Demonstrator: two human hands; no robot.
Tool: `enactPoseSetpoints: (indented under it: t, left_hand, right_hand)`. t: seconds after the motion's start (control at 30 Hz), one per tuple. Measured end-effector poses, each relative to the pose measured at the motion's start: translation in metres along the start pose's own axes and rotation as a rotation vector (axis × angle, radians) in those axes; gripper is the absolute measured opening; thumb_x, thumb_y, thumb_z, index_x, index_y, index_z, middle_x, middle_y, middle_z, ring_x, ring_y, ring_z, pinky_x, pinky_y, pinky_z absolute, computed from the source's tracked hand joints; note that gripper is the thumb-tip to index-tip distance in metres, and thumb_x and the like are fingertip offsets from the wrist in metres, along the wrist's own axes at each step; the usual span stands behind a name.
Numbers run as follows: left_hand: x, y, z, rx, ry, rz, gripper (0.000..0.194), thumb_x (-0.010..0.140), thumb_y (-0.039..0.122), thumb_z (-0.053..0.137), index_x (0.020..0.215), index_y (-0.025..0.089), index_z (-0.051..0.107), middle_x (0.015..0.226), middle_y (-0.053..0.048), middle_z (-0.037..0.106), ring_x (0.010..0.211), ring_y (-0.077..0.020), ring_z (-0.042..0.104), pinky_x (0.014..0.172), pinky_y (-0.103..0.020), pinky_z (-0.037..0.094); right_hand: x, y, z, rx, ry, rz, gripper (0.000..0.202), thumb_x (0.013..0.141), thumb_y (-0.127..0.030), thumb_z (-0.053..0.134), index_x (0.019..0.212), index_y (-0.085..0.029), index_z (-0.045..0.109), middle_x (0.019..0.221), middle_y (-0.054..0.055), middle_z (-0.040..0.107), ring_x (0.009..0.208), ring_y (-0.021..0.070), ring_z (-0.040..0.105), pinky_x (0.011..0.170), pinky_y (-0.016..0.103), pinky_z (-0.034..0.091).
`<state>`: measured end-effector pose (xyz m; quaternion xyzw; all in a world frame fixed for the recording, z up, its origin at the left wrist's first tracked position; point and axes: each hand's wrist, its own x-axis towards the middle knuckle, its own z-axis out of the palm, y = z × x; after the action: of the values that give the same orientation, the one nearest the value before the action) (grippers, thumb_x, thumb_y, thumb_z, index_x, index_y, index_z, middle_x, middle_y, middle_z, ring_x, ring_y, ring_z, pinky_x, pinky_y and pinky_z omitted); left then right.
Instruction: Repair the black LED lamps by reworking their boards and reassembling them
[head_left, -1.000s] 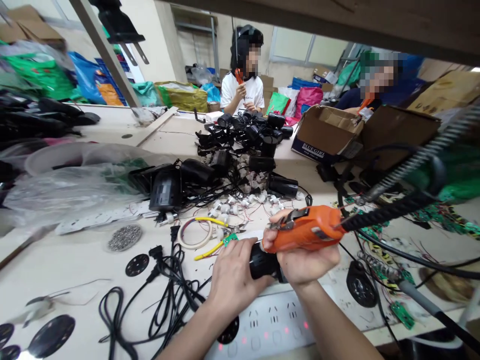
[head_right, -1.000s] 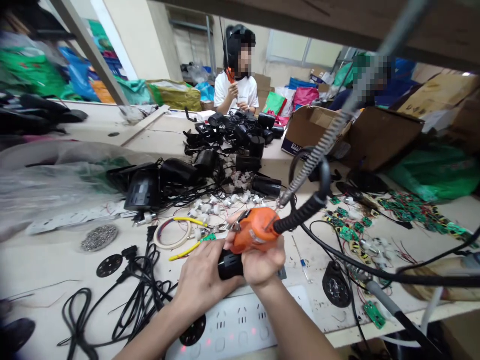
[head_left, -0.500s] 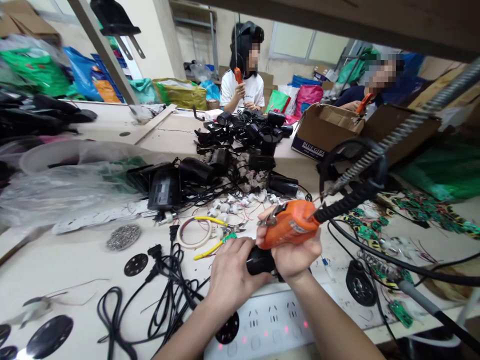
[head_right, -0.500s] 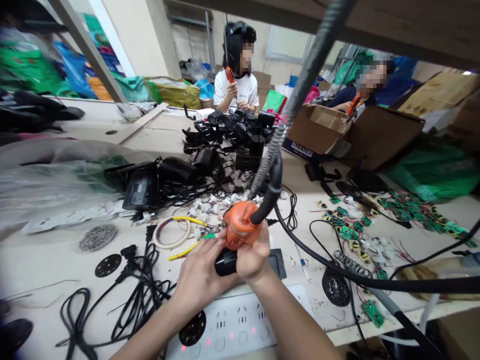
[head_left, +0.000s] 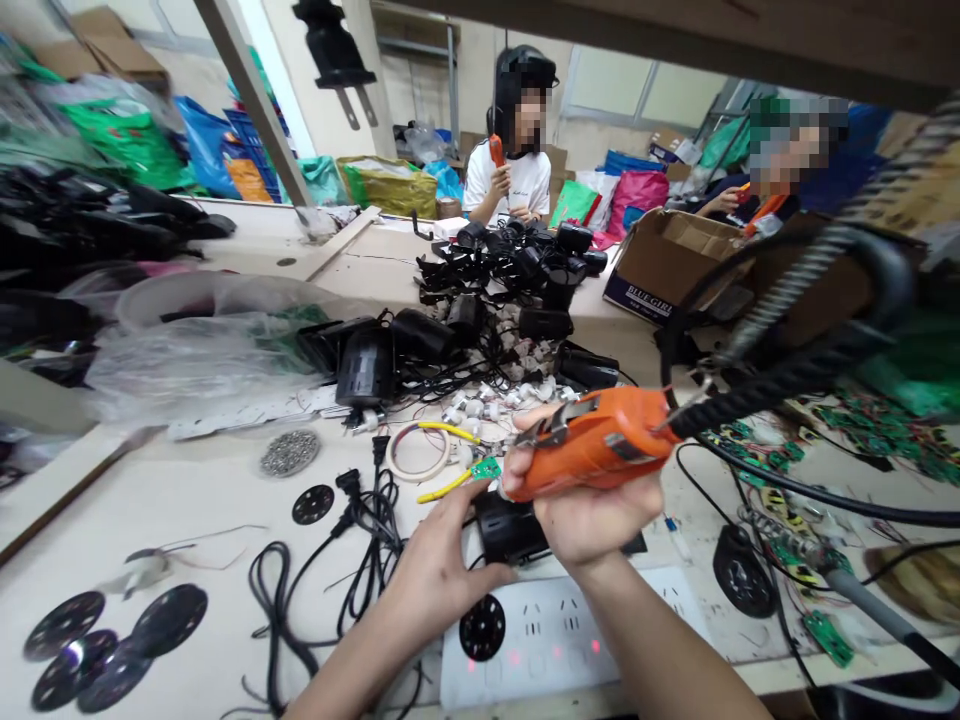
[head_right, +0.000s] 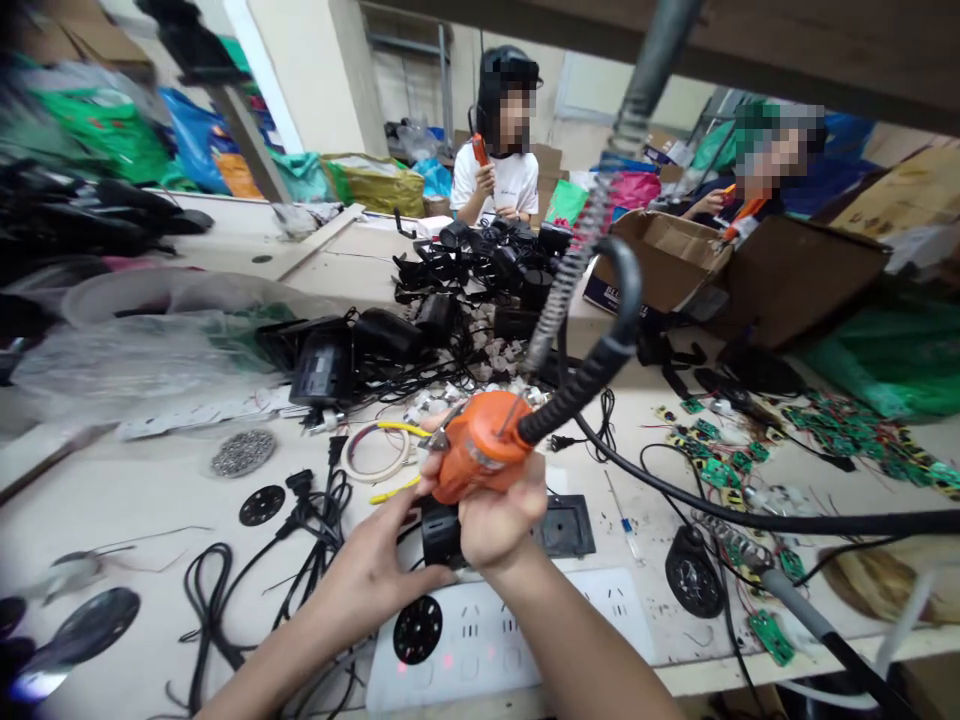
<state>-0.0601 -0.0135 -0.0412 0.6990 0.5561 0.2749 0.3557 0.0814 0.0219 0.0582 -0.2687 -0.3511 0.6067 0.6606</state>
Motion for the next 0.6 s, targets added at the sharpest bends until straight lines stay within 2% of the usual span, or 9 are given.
enactPoseSetpoints:
  t: [0.1, 0.27, 0.47, 0.6]
  left_hand:
    - [-0.001, 0.001, 0.002, -0.065, 0.017, -0.03, 0.08, 0.061, 0.02, 0.081, 0.132, 0.021, 0.045, 0.13, -0.011, 0.061, 0.118, -0.0285, 0.058, 0.102, -0.045, 0.045]
    - [-0.001, 0.005, 0.001, -0.101, 0.029, -0.025, 0.078, 0.058, 0.019, 0.081, 0.129, 0.021, 0.048, 0.128, -0.01, 0.063, 0.116, -0.0292, 0.06, 0.101, -0.045, 0.047]
    - [0.0, 0.001, 0.003, -0.095, 0.034, -0.019, 0.078, 0.06, 0.022, 0.081, 0.13, 0.02, 0.046, 0.128, -0.013, 0.062, 0.118, -0.0323, 0.059, 0.1, -0.049, 0.047]
    - [0.0, 0.0, 0.003, -0.09, 0.051, 0.006, 0.074, 0.062, 0.024, 0.08, 0.128, 0.02, 0.047, 0.127, -0.013, 0.063, 0.118, -0.0321, 0.059, 0.099, -0.048, 0.048]
  right_hand:
    - [0.005, 0.013, 0.008, 0.015, -0.009, -0.029, 0.061, 0.065, -0.078, 0.054, 0.076, -0.019, 0.068, 0.06, 0.004, 0.065, 0.044, 0.0198, 0.06, 0.042, 0.034, 0.055]
    - [0.008, 0.029, 0.011, -0.005, 0.05, -0.048, 0.063, 0.069, -0.078, 0.051, 0.075, -0.018, 0.068, 0.054, 0.003, 0.063, 0.04, 0.0177, 0.058, 0.038, 0.031, 0.052]
    - [0.005, 0.043, 0.004, -0.08, -0.052, -0.026, 0.068, 0.068, -0.082, 0.05, 0.071, -0.017, 0.067, 0.051, 0.003, 0.061, 0.038, 0.0159, 0.055, 0.037, 0.027, 0.048]
    - [0.006, 0.045, 0.007, -0.098, -0.032, -0.017, 0.066, 0.065, -0.082, 0.052, 0.061, -0.018, 0.064, 0.048, 0.002, 0.058, 0.038, 0.0139, 0.053, 0.037, 0.025, 0.045]
